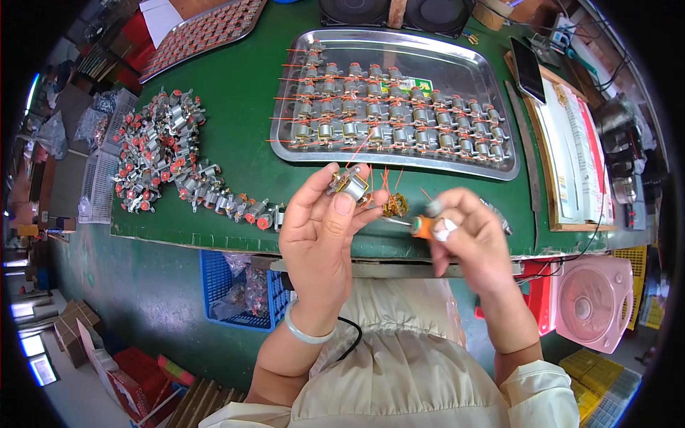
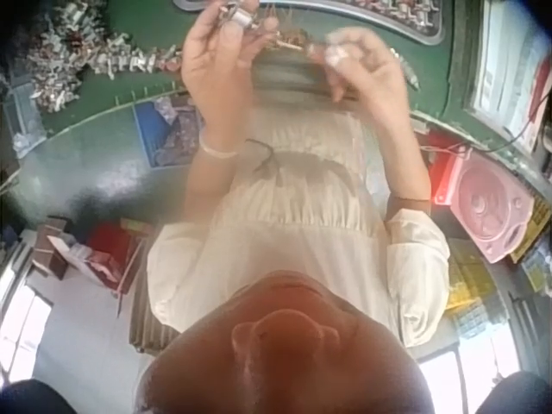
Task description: Assembling and inspecting small solenoid components at a workshop bench.
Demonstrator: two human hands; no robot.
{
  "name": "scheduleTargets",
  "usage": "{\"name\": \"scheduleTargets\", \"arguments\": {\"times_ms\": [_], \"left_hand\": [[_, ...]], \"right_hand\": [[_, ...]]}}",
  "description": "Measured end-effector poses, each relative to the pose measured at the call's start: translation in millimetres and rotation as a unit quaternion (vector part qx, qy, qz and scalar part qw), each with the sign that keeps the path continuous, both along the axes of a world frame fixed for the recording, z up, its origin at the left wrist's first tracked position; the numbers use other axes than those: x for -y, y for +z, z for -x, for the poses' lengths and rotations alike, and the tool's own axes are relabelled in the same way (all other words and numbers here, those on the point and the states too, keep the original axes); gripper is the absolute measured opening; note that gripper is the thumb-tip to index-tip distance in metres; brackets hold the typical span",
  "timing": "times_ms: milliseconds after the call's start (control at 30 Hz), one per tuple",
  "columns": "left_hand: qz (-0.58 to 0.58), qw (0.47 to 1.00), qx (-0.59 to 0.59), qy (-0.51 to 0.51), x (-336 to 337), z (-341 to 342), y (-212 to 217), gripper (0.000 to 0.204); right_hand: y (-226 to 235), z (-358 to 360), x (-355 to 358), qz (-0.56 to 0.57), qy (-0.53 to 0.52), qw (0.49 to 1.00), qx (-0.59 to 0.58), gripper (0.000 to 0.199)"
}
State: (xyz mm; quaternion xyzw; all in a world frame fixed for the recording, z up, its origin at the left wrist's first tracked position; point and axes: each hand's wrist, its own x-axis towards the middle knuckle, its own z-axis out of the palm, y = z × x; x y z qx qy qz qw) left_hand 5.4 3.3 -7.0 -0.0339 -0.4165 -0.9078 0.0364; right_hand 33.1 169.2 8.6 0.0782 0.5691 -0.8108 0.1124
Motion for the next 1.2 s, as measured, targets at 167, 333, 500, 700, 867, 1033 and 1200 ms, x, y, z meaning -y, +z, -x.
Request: {"name": "scheduleTargets", "arguments": {"times_ms": [167, 333, 500, 700, 867, 1033, 1200], "left_hand": [[0.055, 0.995, -0.024, -0.078, 5.5, -1.8, -7.4, 0.03], [0.298, 0.941, -0.087, -0.132, 1.5, -7.6, -24.3, 0.026], [0.356, 0.919, -0.08, -0.151, 0.5, -8.5, -27.0, 0.026], [0.335, 0.926, -0.05, -0.167, -0.3, -8.2, -26.3, 0.027], [0.331, 0.927, -0.031, -0.175, 0.0, -7.7, -23.8, 0.027], [0.346, 0.92, -0.024, -0.184, 1.2, -6.8, -21.5, 0.027], [0.354, 0.909, -0.033, -0.216, 3.2, -5.3, -19.4, 0.028]], "right_hand": [[18.1, 4.1, -27.6, 0.01, -0.065, 0.992, -0.106, 0.026], [26.2, 15.7, -22.8, -0.378, -0.004, 0.825, -0.419, 0.043], [26.6, 20.8, -12.5, -0.315, -0.032, 0.879, -0.356, 0.048], [25.3, 19.8, -11.1, -0.298, -0.018, 0.89, -0.345, 0.047], [20.9, 23.2, -12.1, -0.286, 0.005, 0.898, -0.333, 0.046], [23.8, 30.9, -18.6, -0.192, 0.063, 0.936, -0.289, 0.045], [21.0, 34.8, -22.8, -0.166, 0.07, 0.933, -0.312, 0.046]]}}
